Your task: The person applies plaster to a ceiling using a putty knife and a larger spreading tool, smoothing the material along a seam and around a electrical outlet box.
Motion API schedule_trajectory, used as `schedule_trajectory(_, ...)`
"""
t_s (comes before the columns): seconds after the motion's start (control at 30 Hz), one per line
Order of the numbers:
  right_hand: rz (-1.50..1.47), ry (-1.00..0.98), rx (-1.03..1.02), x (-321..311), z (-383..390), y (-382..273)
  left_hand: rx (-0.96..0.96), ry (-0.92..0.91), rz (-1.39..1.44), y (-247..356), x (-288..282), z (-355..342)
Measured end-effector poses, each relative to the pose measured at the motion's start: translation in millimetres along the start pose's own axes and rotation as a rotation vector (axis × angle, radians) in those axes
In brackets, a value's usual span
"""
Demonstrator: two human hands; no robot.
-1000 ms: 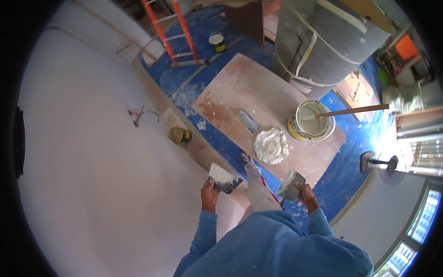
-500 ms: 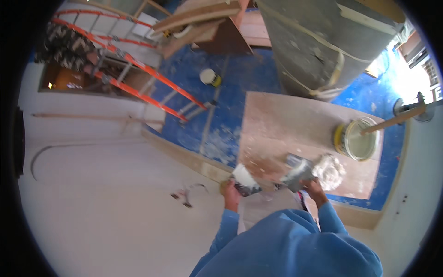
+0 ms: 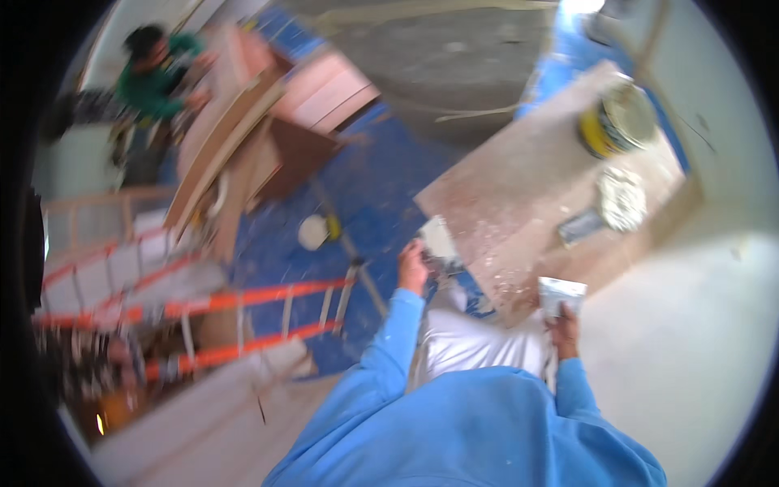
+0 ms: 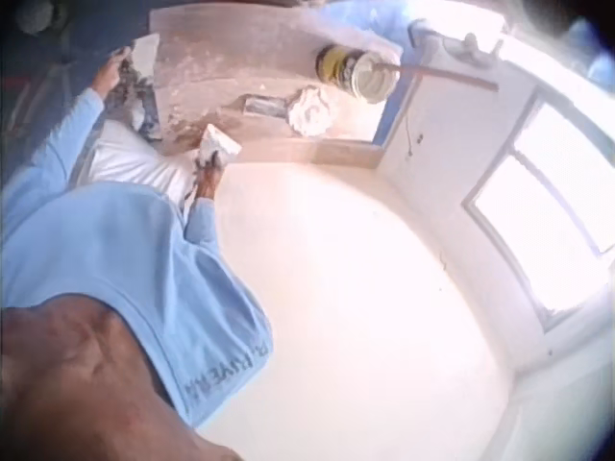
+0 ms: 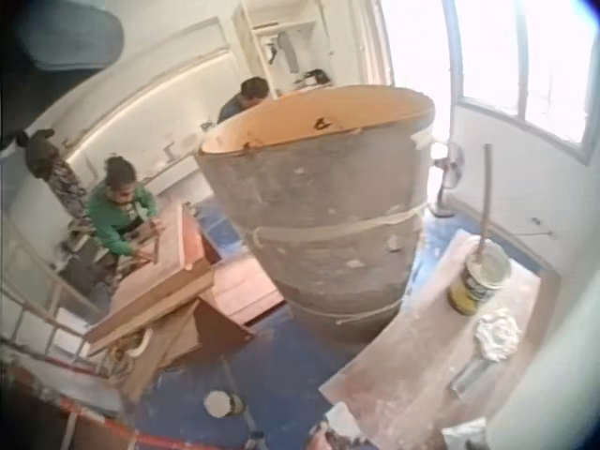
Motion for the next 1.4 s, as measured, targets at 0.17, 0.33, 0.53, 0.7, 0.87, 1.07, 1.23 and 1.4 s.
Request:
schedule_trajectory(0.17,-0.214,0.07,-0.038,59,-11,121,-0.201,-0.175,0.19,-6,4,-39)
schedule_trajectory(0.33,-0.4,0.142,-0.315,78,-31,147,-0.304,-0.365,0.186,-15,16,-56)
schedule_trajectory(0.53,-0.248,0.315,-0.463,99,-3,139,-0.094,-0.395,-0.091,-44,6,-83)
schedule_trajectory(0.7,-0.2,0.461,-0.457,77,11,150,-0.206,-0.365,-0.263,-18,4,-39)
schedule_trajectory(0.87,-0.259,0.374,-0.454,86,36,156,-0.188,-0.386,-0.248,3,-17,-27)
schedule_trajectory(1.07,-0.243,0.354,-0.345,93,51,150,-0.232,-0.241,-0.239,25,-19,-9)
schedule_trajectory(1.23,-0.333,0.284,-0.444,98,43,148,-0.257,-0.356,-0.17,47,-12,-10)
schedule_trajectory(1.4,-0.255,0.389,-0.531,70,31,161,-0.075,-0.581,-0.06,52,-5,13)
Point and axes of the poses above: each hand's wrist, its own z-axis away from the middle knuckle, its own x-axis out of the palm, y = z × x, the point moved 4 cm from there along -z, towards the middle knuckle, and after that the axes turned 15 degrees about x, right-handed, at the moved point
